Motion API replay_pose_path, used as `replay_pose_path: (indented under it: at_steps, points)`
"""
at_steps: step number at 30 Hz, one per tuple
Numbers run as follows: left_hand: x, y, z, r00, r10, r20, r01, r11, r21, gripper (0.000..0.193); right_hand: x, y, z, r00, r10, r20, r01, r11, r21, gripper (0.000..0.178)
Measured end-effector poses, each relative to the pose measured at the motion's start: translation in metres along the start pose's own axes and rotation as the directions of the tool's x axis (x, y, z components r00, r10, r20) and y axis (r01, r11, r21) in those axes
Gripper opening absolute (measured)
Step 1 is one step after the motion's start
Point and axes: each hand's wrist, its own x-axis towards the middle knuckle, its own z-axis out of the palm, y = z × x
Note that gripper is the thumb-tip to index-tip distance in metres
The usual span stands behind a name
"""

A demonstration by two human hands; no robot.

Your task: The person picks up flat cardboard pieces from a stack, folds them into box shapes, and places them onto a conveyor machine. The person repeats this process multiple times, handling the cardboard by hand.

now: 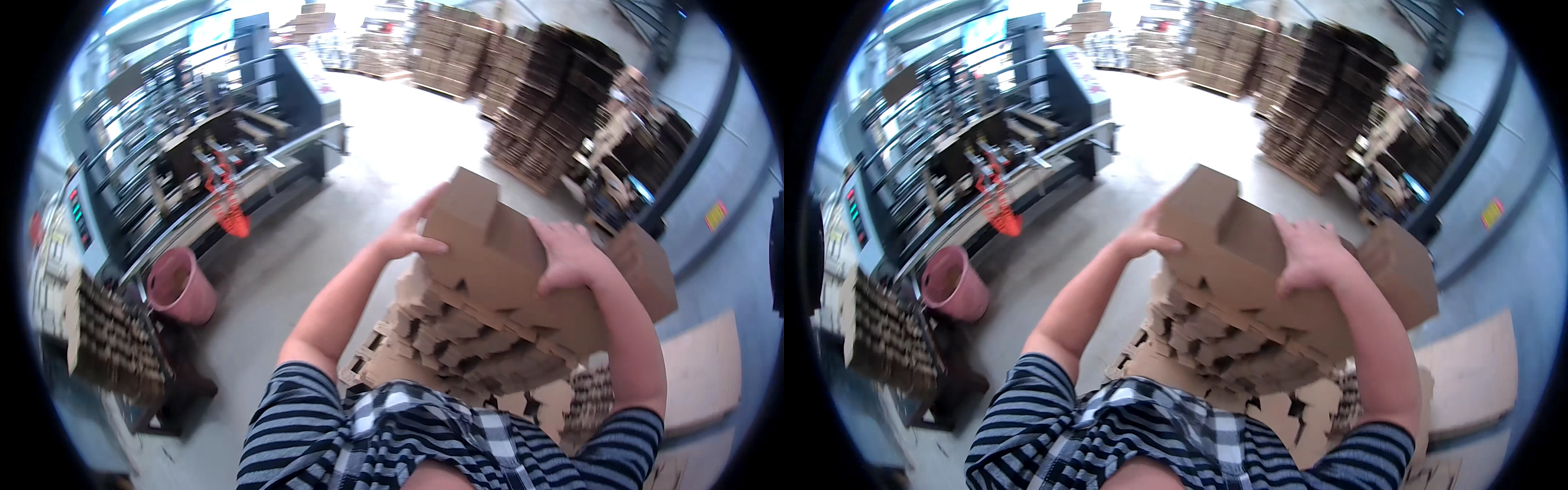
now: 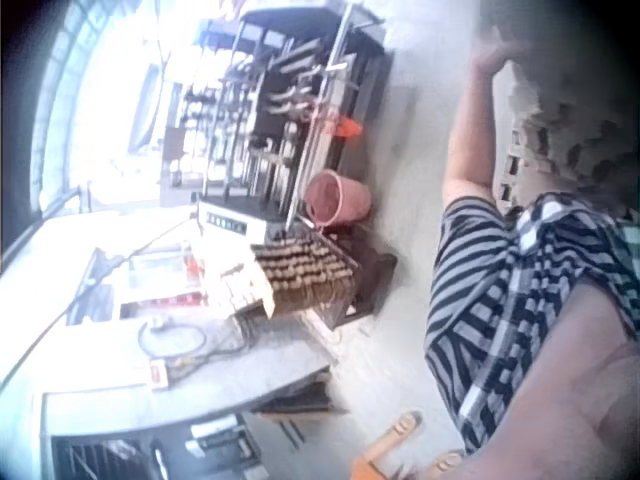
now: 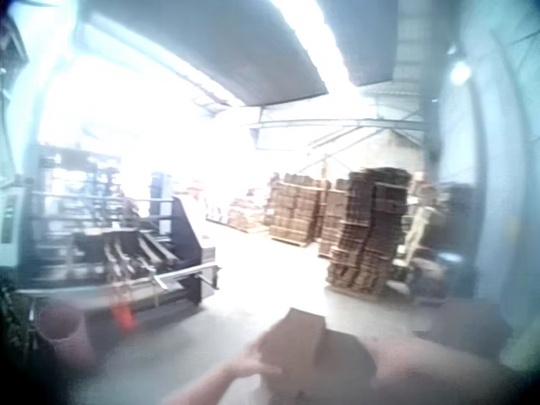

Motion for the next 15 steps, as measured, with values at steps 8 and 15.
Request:
replay_pose_path:
  at_steps: [8, 15]
  points:
    - [0.011, 0.043, 0.020, 0.992, 0.086, -0.087, -0.079, 0.994, 0.078, 0.124, -0.037, 0.019, 0.000, 0.974, -0.083, -0.209, 0.099, 0.993, 0.067, 0.117]
    - [0.061, 0.144, 0.051, 0.929, 0.369, 0.004, -0.348, 0.873, 0.340, 0.120, -0.106, 0.039, -0.022, 0.837, -0.045, -0.546, 0.185, 0.962, 0.203, 0.113]
